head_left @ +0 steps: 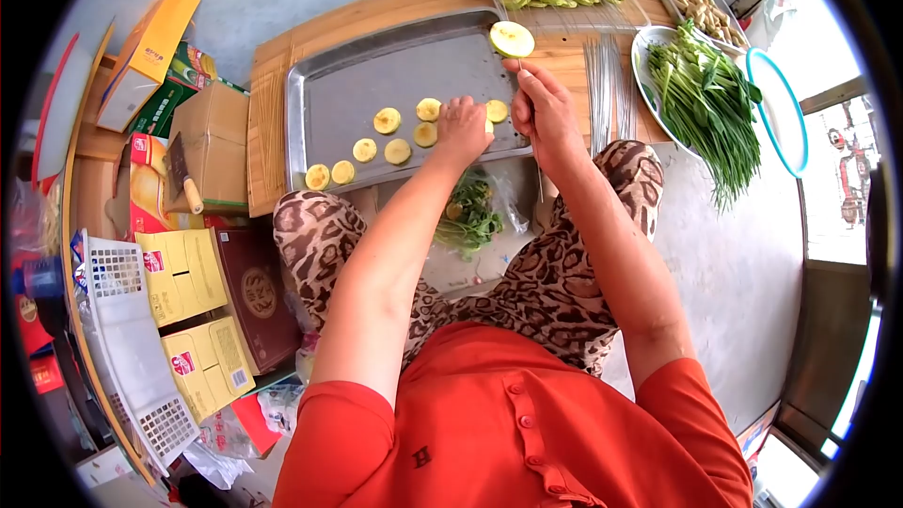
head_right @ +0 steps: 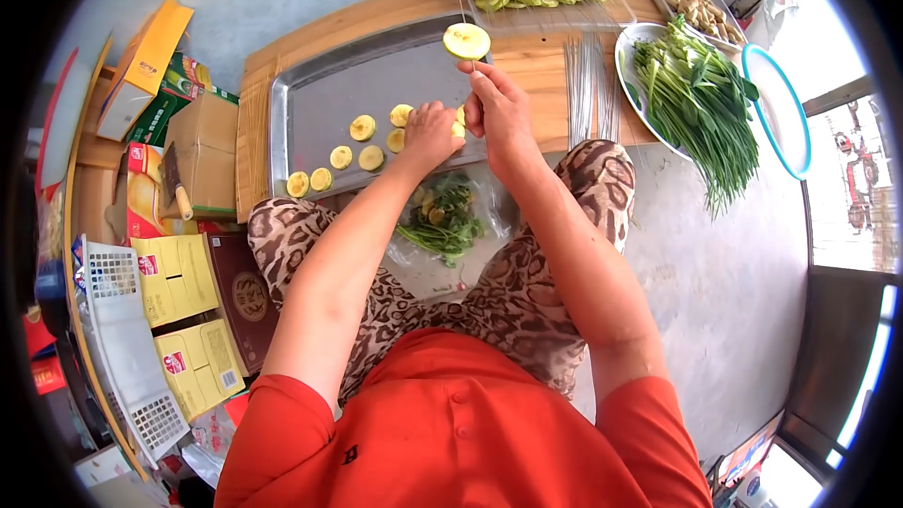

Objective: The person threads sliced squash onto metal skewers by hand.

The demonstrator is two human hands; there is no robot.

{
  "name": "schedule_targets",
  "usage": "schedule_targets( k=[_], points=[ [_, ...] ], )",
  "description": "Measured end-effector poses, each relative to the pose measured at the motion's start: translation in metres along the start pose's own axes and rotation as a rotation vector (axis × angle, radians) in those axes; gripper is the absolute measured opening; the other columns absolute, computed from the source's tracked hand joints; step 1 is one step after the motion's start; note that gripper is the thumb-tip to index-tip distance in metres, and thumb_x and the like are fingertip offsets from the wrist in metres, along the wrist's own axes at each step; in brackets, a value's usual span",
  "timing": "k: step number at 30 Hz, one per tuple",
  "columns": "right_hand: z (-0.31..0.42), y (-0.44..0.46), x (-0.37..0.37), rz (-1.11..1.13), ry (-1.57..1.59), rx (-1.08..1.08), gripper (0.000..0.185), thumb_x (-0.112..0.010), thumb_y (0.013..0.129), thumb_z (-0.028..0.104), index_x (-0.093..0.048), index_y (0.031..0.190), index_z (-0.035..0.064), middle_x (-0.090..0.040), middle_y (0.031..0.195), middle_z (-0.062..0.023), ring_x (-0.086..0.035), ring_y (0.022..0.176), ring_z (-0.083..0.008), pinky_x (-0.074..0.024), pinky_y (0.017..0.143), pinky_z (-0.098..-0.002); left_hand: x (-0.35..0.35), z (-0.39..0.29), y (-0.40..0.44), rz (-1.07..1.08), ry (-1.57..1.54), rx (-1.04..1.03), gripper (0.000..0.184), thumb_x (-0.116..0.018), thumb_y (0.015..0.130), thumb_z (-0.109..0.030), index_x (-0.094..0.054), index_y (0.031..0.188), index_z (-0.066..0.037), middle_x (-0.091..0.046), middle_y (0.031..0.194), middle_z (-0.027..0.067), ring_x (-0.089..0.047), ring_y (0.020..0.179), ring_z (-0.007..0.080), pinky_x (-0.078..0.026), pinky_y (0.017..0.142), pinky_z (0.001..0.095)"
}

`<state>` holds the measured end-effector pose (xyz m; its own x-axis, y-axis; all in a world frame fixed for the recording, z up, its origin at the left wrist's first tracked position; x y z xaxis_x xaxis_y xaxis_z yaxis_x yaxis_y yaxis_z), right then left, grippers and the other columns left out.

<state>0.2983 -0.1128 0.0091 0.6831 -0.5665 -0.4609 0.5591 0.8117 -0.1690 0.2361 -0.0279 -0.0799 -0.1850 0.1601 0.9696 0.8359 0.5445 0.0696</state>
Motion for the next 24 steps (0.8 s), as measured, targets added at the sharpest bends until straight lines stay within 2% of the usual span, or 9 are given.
schedule_targets(
  k=[5, 7, 10, 12, 19, 21, 22, 23, 24],
  points=[
    [0.000, -0.003, -0.001, 0.022, 0.011, 0.003, 0.023, -0.046, 0.095, 0.016, -0.058, 0.109, 0.0023, -0.041, 0.053, 0.0015, -0.035, 0.044, -0.0072, -0.0265, 0.040, -0.0216, 0.014, 0.026, 0.002, -0.094, -0.183, -0.019, 0.042, -0.070, 0.069, -0.025, -0.061, 0.106, -0.007, -0.057, 0.106, 0.0127, -0.052, 0.105, 0.0309, -0.041, 0.088, 0.0400],
    [0.001, -0.005, -0.001, 0.021, 0.006, 0.009, 0.023, -0.046, 0.095, 0.015, -0.058, 0.110, 0.0021, -0.041, 0.052, 0.0015, -0.035, 0.044, -0.0071, -0.0265, 0.040, -0.0218, 0.031, 0.063, -0.002, -0.216, -0.212, 0.081, 0.041, -0.067, 0.073, -0.021, -0.060, 0.111, -0.008, -0.056, 0.110, 0.0122, -0.051, 0.107, 0.0308, -0.042, 0.089, 0.0395],
    [0.001, -0.005, -0.002, 0.018, -0.022, -0.001, 0.023, -0.046, 0.095, 0.015, -0.058, 0.110, 0.0021, -0.041, 0.052, 0.0016, -0.036, 0.044, -0.0071, -0.0269, 0.040, -0.0217, 0.037, 0.111, -0.014, -0.194, -0.083, 0.177, 0.039, -0.065, 0.076, -0.016, -0.058, 0.114, -0.010, -0.056, 0.112, 0.0120, -0.050, 0.109, 0.0307, -0.042, 0.090, 0.0399],
    [0.000, -0.005, -0.003, 0.031, -0.039, -0.011, 0.024, -0.046, 0.095, 0.015, -0.058, 0.111, 0.0019, -0.041, 0.052, 0.0017, -0.036, 0.044, -0.0071, -0.0273, 0.040, -0.0216, 0.036, 0.140, -0.032, -0.117, 0.041, 0.380, 0.041, -0.065, 0.075, -0.011, -0.057, 0.116, -0.011, -0.054, 0.113, 0.0114, -0.049, 0.109, 0.0298, -0.042, 0.089, 0.0396],
    [-0.025, -0.005, -0.017, 0.154, -0.122, -0.079, 0.024, -0.045, 0.096, 0.016, -0.058, 0.110, 0.0013, -0.043, 0.052, 0.0016, -0.036, 0.044, -0.0065, -0.0290, 0.041, -0.0212, 0.024, 0.166, -0.042, 0.031, -0.043, 0.487, 0.049, -0.068, 0.071, -0.019, -0.056, 0.118, -0.011, -0.055, 0.110, 0.0124, -0.051, 0.106, 0.0291, -0.045, 0.088, 0.0398],
    [-0.029, -0.010, -0.027, 0.201, -0.220, -0.082, 0.024, -0.045, 0.096, 0.016, -0.059, 0.109, 0.0008, -0.042, 0.052, 0.0020, -0.035, 0.044, -0.0058, -0.0294, 0.041, -0.0206, 0.041, 0.169, -0.031, -0.122, -0.424, 0.484, 0.053, -0.069, 0.068, -0.020, -0.056, 0.119, -0.009, -0.060, 0.103, 0.0144, -0.057, 0.095, 0.0279, -0.048, 0.083, 0.0384],
    [-0.030, -0.013, -0.032, 0.215, -0.231, -0.087, 0.024, -0.045, 0.096, 0.016, -0.060, 0.108, 0.0003, -0.042, 0.052, 0.0026, -0.035, 0.044, -0.0049, -0.0291, 0.041, -0.0201, 0.044, 0.175, -0.026, -0.111, -0.563, 0.523, 0.056, -0.071, 0.067, -0.018, -0.056, 0.119, -0.005, -0.064, 0.095, 0.0135, -0.061, 0.082, 0.0218, -0.049, 0.076, 0.0334],
    [-0.029, -0.015, -0.035, 0.222, -0.231, -0.085, 0.024, -0.045, 0.096, 0.016, -0.060, 0.108, 0.0003, -0.042, 0.052, 0.0026, -0.035, 0.044, -0.0049, -0.0291, 0.041, -0.0201, 0.056, 0.178, -0.023, -0.117, -0.561, 0.526, 0.056, -0.071, 0.067, -0.018, -0.056, 0.119, -0.005, -0.064, 0.095, 0.0135, -0.061, 0.082, 0.0218, -0.049, 0.076, 0.0334],
    [-0.029, -0.017, -0.041, 0.244, -0.258, -0.084, 0.024, -0.046, 0.096, 0.016, -0.060, 0.107, 0.0003, -0.043, 0.053, 0.0028, -0.036, 0.045, -0.0046, -0.0288, 0.042, -0.0202, 0.064, 0.178, -0.018, -0.107, -0.782, 0.485, 0.056, -0.072, 0.068, -0.018, -0.056, 0.119, -0.002, -0.064, 0.093, 0.0116, -0.061, 0.078, 0.0188, -0.050, 0.073, 0.0310]
  ],
)
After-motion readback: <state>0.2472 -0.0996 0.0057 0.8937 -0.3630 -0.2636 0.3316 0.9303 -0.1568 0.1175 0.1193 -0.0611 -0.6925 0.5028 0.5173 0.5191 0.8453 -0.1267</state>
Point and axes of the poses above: each hand's wrist, its own y-axis towards the middle knuckle, its own x-axis out of the back of the hand, z = x × y, the point moved 9 cm from there along y, towards the middle knuckle
